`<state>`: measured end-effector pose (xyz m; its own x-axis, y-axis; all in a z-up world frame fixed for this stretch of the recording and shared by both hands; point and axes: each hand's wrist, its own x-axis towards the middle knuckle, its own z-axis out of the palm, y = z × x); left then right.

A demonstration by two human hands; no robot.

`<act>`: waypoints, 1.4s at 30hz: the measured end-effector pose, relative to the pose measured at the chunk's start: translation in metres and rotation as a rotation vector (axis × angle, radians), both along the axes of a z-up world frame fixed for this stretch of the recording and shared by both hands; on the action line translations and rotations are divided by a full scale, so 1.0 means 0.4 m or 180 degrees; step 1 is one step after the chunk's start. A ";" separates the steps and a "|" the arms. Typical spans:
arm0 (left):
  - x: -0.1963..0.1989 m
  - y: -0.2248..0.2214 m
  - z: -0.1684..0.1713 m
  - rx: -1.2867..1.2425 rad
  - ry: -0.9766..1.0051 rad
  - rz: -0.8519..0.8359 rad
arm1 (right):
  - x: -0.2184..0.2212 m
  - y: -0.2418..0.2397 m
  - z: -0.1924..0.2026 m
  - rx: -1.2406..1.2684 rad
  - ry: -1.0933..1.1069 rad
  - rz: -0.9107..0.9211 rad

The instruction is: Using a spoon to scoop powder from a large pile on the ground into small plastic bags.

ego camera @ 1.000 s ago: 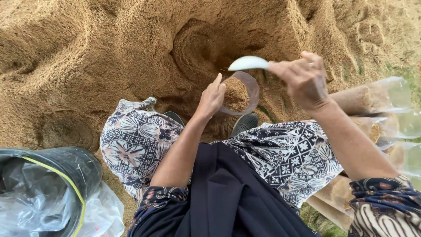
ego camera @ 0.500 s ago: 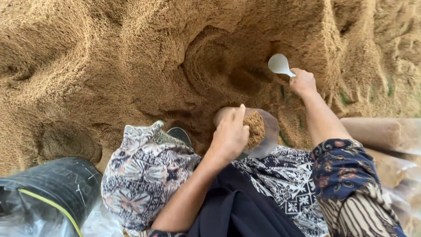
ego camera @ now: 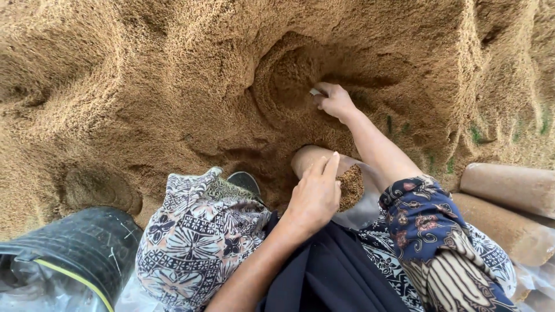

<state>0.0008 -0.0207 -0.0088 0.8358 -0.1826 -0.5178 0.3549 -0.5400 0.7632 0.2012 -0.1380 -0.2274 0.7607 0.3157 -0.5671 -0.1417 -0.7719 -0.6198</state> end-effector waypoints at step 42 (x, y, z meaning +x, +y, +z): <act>-0.027 0.003 -0.086 -0.1697 0.0166 0.1420 | -0.263 -0.346 0.731 -0.0828 -0.4242 0.1595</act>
